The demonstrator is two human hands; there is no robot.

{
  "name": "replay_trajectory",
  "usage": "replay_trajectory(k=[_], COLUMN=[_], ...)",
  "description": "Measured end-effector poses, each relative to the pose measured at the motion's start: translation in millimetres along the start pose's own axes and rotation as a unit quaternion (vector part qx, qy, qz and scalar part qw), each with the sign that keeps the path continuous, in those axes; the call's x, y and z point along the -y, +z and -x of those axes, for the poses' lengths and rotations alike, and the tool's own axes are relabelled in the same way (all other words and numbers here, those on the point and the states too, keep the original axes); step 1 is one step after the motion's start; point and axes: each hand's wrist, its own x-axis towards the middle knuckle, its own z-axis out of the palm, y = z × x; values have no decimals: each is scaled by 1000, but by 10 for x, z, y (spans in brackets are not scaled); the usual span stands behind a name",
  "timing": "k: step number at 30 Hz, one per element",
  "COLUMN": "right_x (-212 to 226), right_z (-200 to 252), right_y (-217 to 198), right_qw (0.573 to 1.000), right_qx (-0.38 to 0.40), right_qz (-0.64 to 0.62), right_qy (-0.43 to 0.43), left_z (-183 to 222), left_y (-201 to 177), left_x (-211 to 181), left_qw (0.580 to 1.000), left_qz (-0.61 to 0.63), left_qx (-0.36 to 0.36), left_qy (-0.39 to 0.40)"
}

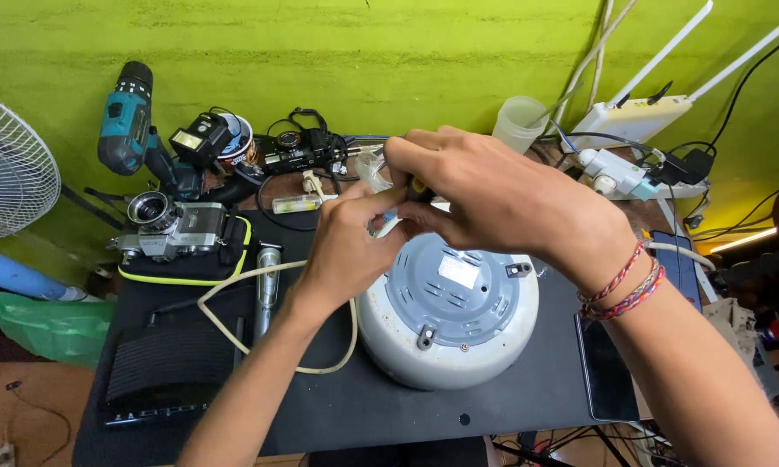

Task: The person is unscrewing the bottom plate of a rice cooker using a manual screwdriver for disassembly.

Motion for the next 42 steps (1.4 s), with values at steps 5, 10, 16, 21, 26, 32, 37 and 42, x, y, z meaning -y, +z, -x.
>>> replay_trajectory(k=[5, 10, 16, 21, 26, 32, 37, 42], right_x=[44, 109, 165, 147, 95, 232, 272, 247], right_z=[-61, -152, -187, -208, -232, -424, -593, -628], right_y=[12, 42, 243, 206, 216, -108, -276, -315], right_qw=[997, 999, 962, 977, 987, 975, 934, 927], right_qx=[-15, -28, -112, -90, -102, 20, 182, 207], right_qz=[-8, 8, 219, 123, 61, 89, 139, 114], right_qy=[-70, 14, 121, 147, 111, 203, 275, 291], left_z=[-97, 19, 136, 85, -103, -133, 100, 447], left_y=[-250, -126, 30, -26, -219, -191, -95, 57], left_x=[29, 78, 149, 96, 158, 134, 405, 631], left_qw=[989, 999, 985, 995, 996, 982, 984, 991], left_qz=[49, -24, -116, -67, 30, 141, 128, 54], left_qx=[138, -17, -123, -73, 77, 120, 52, 67], left_qy=[-24, -31, 31, 15, -29, -49, -109, -99])
